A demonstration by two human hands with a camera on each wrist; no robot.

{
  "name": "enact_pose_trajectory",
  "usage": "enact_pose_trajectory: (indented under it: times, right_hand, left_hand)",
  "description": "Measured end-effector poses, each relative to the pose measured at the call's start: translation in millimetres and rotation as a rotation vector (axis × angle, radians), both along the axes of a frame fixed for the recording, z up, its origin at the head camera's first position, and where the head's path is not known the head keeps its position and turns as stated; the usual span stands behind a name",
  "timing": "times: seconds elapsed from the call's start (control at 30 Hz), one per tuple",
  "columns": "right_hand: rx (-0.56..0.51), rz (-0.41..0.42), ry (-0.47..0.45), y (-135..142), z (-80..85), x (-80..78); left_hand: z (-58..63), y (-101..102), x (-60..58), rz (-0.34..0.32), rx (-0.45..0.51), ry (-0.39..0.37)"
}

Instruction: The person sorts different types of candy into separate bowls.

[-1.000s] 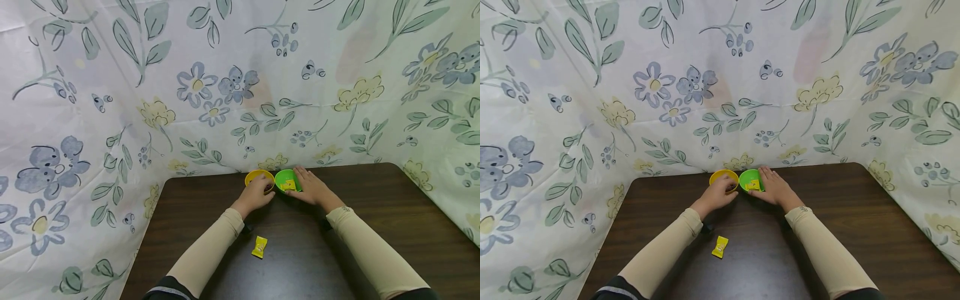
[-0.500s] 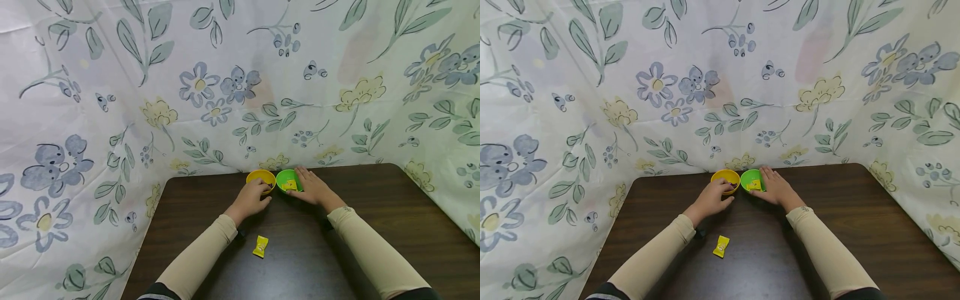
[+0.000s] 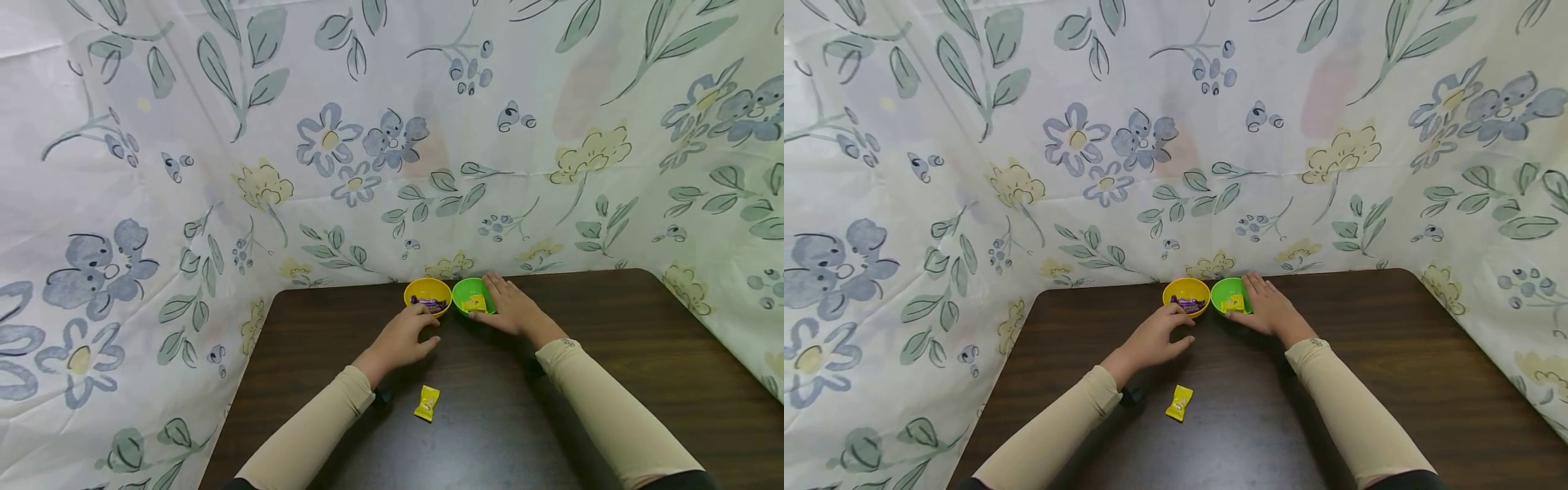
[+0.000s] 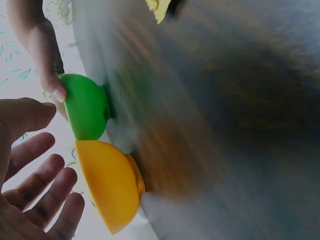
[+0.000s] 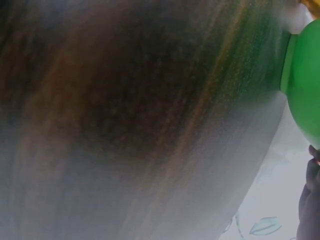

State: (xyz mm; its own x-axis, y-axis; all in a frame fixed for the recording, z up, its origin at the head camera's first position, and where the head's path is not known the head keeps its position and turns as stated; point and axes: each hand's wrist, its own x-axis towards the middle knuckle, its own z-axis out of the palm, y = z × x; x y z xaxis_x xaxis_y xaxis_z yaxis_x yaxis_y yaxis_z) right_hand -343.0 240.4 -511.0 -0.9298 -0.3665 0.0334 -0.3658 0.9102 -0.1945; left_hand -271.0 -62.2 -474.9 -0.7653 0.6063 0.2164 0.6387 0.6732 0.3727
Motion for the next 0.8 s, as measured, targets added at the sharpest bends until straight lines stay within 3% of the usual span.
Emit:
enact_pose_trajectory:
  times: [0.4,0.8]
  right_hand:
    - [0.005,0.007,-0.001,1.1,-1.8,-0.5]
    - [-0.003,0.009,0.003,0.2,0.0,0.7]
  left_hand:
    - [-4.3,-21.4,21.8,-0.027,-0.009,-0.083]
    - [-9.4,-37.9,44.9,-0.058,-0.007,-0.117]
